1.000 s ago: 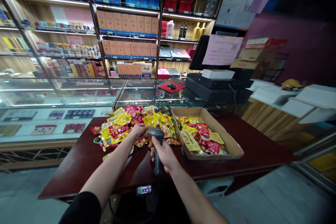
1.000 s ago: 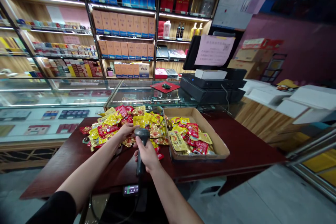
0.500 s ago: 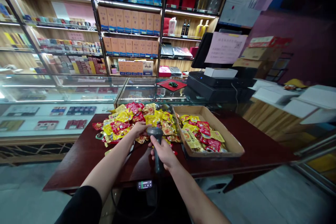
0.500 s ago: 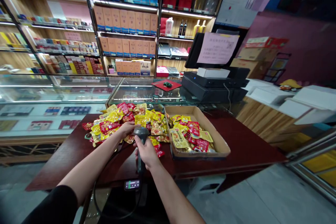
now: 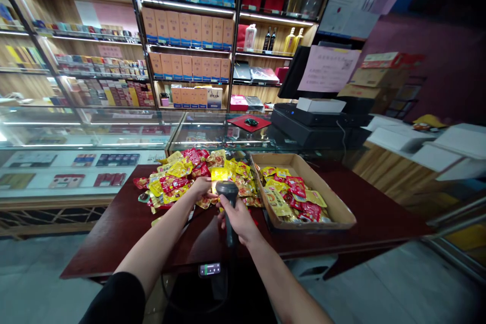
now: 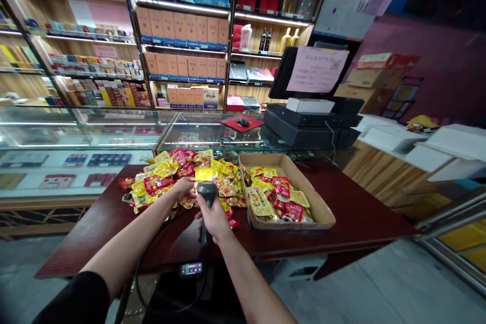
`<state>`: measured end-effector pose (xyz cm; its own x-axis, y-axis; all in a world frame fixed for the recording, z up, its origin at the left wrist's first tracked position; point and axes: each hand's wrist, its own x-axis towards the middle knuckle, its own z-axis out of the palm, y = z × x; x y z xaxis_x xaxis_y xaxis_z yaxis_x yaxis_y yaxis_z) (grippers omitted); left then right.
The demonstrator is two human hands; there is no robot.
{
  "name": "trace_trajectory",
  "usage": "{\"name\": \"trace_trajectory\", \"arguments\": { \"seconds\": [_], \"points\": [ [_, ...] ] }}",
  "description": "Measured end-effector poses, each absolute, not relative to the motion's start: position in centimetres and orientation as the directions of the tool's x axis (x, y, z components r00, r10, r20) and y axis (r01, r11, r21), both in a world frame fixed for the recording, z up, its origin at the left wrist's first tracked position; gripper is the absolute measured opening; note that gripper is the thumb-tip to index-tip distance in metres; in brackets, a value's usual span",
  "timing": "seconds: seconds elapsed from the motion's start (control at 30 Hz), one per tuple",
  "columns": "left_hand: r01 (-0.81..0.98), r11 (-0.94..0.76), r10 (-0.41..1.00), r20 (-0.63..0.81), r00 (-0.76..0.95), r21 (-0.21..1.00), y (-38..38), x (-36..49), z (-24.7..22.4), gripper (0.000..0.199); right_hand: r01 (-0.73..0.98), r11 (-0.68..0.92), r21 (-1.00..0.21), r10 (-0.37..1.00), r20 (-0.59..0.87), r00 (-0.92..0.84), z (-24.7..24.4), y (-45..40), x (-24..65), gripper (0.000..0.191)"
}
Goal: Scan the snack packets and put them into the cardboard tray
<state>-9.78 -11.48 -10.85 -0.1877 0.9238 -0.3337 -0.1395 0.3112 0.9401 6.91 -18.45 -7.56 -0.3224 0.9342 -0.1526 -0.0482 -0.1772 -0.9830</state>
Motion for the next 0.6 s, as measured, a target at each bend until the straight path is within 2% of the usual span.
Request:
{"name": "trace_trajectory", "arguments": {
  "seconds": [0.1,0.17,0.43,0.6],
  "points": [
    [-0.156,0.317,0.933,-0.337,-0.124,0.936,-12.3,-9.9,-9.9,0.034,0.011,0.097,-0.995,0.982,0.094,-0.166,-7.7,-16.4,7.6,0.044],
    [-0.166,0.323,0.936,-0.341,-0.092,0.932,-12.8,-9.9,-9.2,0.035,0.069,0.206,-0.976,0.976,0.2,-0.083,-7.9,-14.9,8.0,0.042],
    [-0.216,0.327,0.944,-0.327,0.039,0.92,-13.3,-7.4,-5.6,0.021,0.044,0.091,-0.995,0.996,0.092,0.006,-7.6,-12.1,9.0,0.045],
    [-0.142,0.266,0.964,-0.264,0.029,0.954,-10.1,-3.0,-3.9,0.027,-0.005,0.096,-0.995,0.992,0.095,0.081,-5.8,-10.0,13.0,0.049]
  ]
}}
